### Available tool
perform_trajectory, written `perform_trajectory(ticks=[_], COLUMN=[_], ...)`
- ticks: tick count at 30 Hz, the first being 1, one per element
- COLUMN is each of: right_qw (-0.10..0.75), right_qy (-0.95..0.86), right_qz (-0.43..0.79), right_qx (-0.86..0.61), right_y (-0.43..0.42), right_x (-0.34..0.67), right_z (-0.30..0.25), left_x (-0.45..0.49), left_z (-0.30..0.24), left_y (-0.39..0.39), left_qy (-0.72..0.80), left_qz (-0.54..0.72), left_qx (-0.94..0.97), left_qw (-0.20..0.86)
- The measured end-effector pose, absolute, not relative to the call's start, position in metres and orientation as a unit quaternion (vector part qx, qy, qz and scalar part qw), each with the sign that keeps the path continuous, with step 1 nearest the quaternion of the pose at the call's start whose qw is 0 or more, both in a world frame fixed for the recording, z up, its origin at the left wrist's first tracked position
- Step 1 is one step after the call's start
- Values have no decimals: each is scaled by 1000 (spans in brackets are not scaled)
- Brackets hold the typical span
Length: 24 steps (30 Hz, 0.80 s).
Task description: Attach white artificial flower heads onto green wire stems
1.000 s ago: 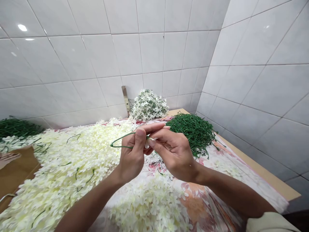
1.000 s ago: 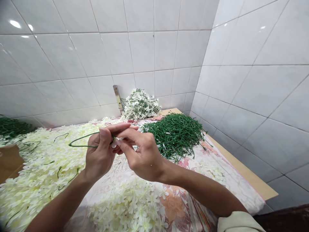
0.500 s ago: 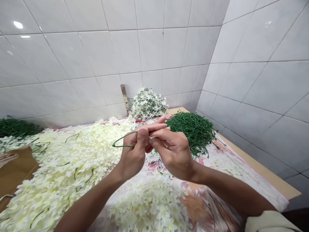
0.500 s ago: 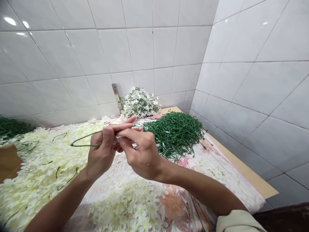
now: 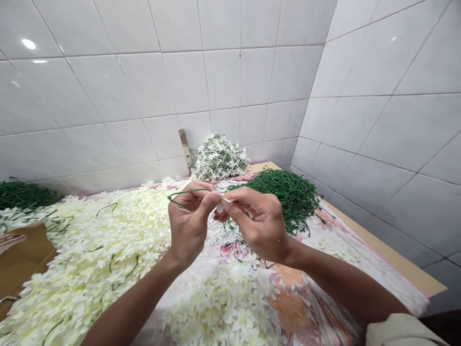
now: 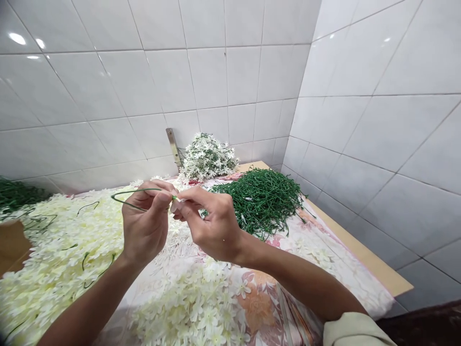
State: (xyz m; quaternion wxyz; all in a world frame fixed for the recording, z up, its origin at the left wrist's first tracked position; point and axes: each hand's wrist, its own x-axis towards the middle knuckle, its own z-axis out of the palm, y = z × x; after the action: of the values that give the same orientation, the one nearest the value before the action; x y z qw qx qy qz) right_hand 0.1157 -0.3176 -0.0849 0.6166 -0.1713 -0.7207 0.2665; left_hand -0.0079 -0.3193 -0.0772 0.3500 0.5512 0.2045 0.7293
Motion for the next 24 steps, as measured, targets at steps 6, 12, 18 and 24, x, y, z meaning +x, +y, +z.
perform_trajectory(ticks=[6,12,18,24], right_qw=[588,594,567,563], right_qy=[-738,-657,-643,-668], right_qz=[276,428,490,455], right_qx=[-183,-184,-161,-172], right_y=[-316,-317,-318,-320], right_x=[123,119,116,119], right_z=[-79,-76,-73,-74], left_x=[-15,-21,-14,-7], left_z=[-76,-77,-74,-74], left_y=[-321,-318,-323,-324], left_qy=[233,238,247,225], left_qz=[706,702,702,708], left_qx=[577,614,617,608], left_qw=[338,272,257,280])
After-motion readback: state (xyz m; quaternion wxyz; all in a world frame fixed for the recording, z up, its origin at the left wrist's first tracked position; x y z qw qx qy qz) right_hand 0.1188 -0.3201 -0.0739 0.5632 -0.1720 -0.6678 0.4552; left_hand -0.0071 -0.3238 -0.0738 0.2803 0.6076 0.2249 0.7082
